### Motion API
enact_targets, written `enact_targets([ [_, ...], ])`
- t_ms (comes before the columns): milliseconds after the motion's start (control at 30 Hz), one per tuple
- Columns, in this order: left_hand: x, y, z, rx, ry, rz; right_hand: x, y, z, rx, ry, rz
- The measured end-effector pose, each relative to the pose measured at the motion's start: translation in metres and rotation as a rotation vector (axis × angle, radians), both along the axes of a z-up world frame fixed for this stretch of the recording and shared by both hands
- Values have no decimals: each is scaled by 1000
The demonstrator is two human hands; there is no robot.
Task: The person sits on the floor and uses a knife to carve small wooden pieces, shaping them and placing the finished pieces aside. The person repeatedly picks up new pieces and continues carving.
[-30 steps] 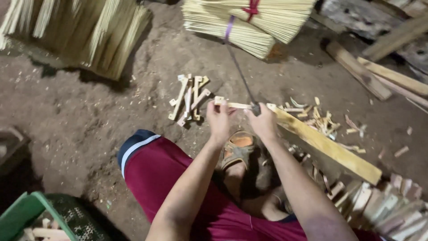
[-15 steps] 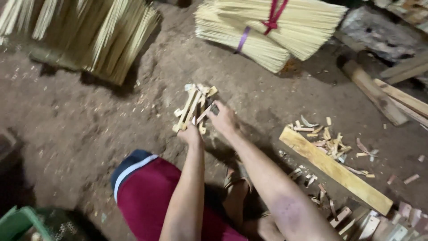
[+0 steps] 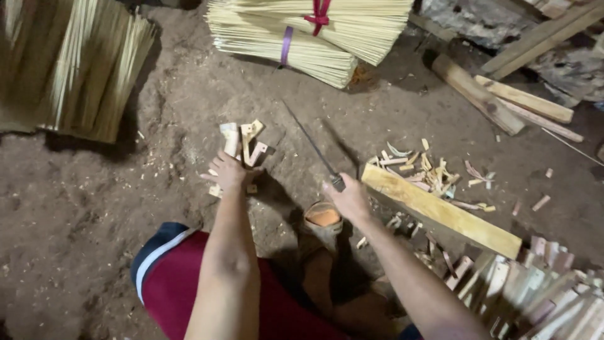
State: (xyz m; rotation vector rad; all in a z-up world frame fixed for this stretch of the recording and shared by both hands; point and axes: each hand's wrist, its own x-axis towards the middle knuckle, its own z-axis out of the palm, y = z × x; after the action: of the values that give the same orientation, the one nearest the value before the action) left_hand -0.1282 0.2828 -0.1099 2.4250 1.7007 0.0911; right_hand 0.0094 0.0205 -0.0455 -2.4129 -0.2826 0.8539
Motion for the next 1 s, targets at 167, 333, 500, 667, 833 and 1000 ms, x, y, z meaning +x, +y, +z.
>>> enact_targets([
  [167, 7, 13, -64, 96, 51, -231, -16, 56, -26, -13, 24, 47],
  [333, 45, -3, -48, -361, -7, -255, -14, 94, -38, -20, 21, 59],
  [500, 90, -38, -46, -546, -156, -256, 4, 89, -27, -19, 13, -22],
  [667, 94, -64, -14, -263, -94, -337, 13, 67, -24, -45, 24, -80],
  [833, 128, -93, 23, 197, -291, -421, 14, 2, 14, 116, -51, -304],
  [1000, 187, -171, -9, -44, -392, -700, 30, -110, 39, 196, -239, -522],
])
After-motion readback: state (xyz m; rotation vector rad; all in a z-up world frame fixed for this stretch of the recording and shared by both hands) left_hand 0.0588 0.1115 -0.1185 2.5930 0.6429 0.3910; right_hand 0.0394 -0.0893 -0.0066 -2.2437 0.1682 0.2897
